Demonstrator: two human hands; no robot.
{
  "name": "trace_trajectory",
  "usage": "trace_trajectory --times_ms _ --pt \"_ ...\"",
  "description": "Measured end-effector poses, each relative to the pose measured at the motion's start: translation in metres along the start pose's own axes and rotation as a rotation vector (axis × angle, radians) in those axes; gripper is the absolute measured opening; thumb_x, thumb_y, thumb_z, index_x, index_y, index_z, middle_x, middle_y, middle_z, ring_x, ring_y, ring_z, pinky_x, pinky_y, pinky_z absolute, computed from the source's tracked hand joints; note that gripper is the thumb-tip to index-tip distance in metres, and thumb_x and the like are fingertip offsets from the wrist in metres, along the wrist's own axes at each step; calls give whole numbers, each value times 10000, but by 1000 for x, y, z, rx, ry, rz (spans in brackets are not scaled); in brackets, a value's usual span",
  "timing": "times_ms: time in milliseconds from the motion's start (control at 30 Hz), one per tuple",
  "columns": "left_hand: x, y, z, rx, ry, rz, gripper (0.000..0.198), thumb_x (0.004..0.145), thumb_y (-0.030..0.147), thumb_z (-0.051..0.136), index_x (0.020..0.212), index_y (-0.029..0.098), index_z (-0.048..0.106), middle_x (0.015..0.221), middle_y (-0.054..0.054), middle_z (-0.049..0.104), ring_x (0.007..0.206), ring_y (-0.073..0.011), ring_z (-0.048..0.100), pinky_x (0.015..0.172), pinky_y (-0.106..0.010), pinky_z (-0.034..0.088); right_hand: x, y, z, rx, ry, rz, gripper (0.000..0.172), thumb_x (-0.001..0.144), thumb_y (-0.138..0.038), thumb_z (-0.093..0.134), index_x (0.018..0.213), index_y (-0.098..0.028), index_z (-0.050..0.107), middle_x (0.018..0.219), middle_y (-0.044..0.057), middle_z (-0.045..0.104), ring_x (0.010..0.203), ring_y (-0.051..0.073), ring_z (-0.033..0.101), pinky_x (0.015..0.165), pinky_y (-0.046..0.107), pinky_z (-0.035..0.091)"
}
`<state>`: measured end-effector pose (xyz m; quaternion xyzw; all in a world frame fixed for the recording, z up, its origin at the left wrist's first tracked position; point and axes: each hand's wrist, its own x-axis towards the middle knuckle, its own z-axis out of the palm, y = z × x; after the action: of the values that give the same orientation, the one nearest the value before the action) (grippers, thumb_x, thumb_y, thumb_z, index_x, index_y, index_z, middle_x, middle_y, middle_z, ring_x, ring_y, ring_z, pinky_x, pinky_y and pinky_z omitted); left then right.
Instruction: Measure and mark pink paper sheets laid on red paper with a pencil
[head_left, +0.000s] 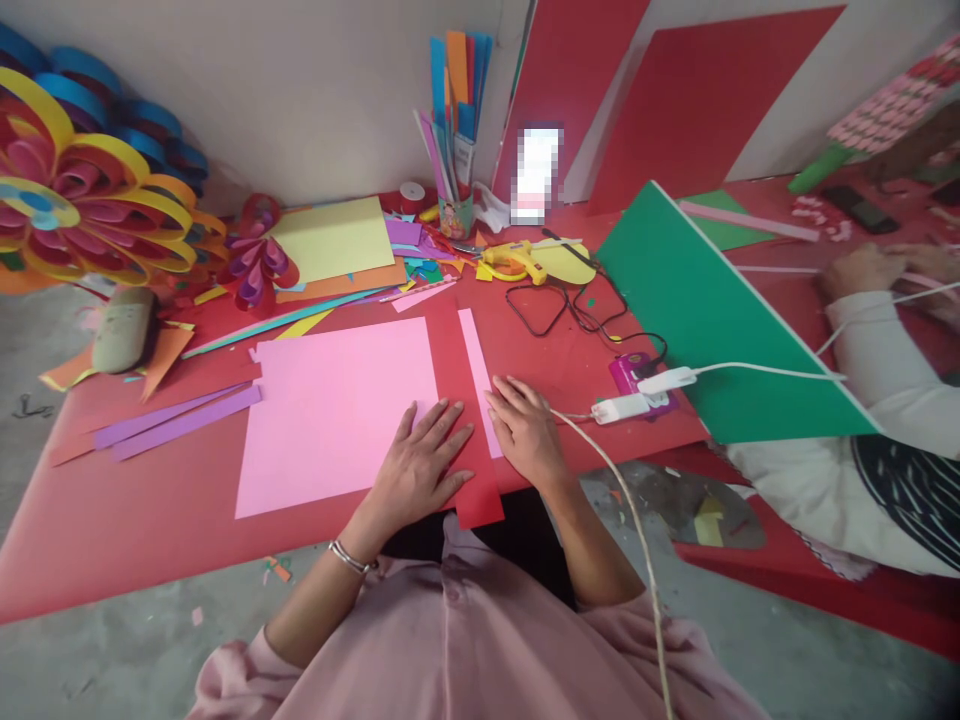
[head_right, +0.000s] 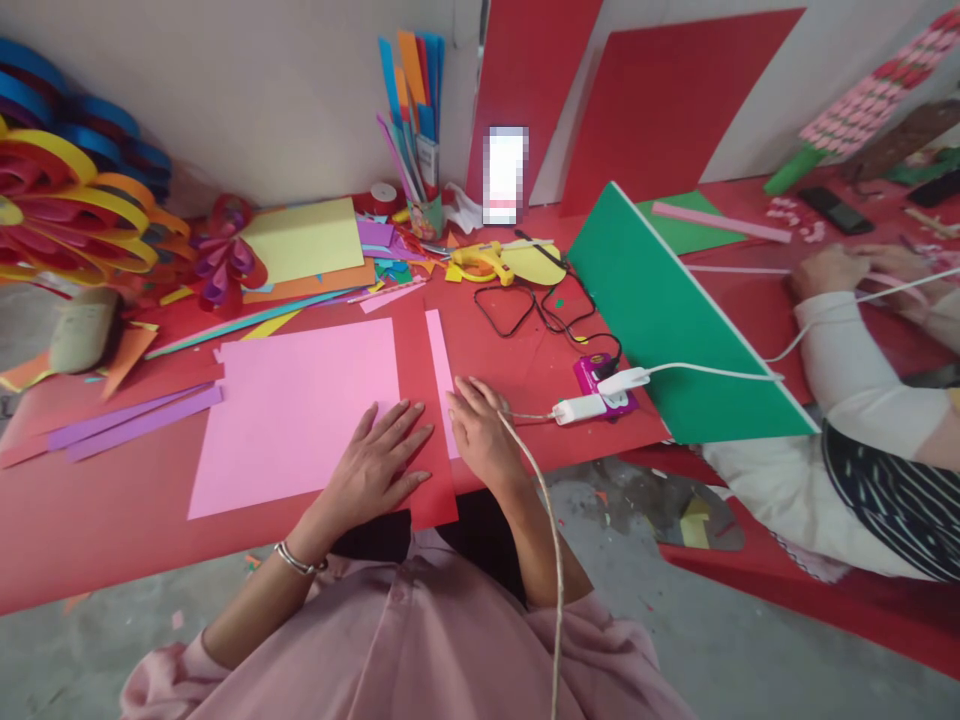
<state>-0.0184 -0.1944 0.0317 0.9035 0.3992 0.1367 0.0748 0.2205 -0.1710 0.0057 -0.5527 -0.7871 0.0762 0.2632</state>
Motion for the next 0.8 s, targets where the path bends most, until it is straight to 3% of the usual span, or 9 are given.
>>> trace_trajectory --times_ms 800 --pt "0 0 0 -18 41 7 608 1045 537 581 1549 199 541 1708 -169 392 1599 -380 353 1304 -680 236 0 2 2 18 5 2 391 1073 -257 489 1404 -262 697 1534 68 644 1444 305 543 1181 551 498"
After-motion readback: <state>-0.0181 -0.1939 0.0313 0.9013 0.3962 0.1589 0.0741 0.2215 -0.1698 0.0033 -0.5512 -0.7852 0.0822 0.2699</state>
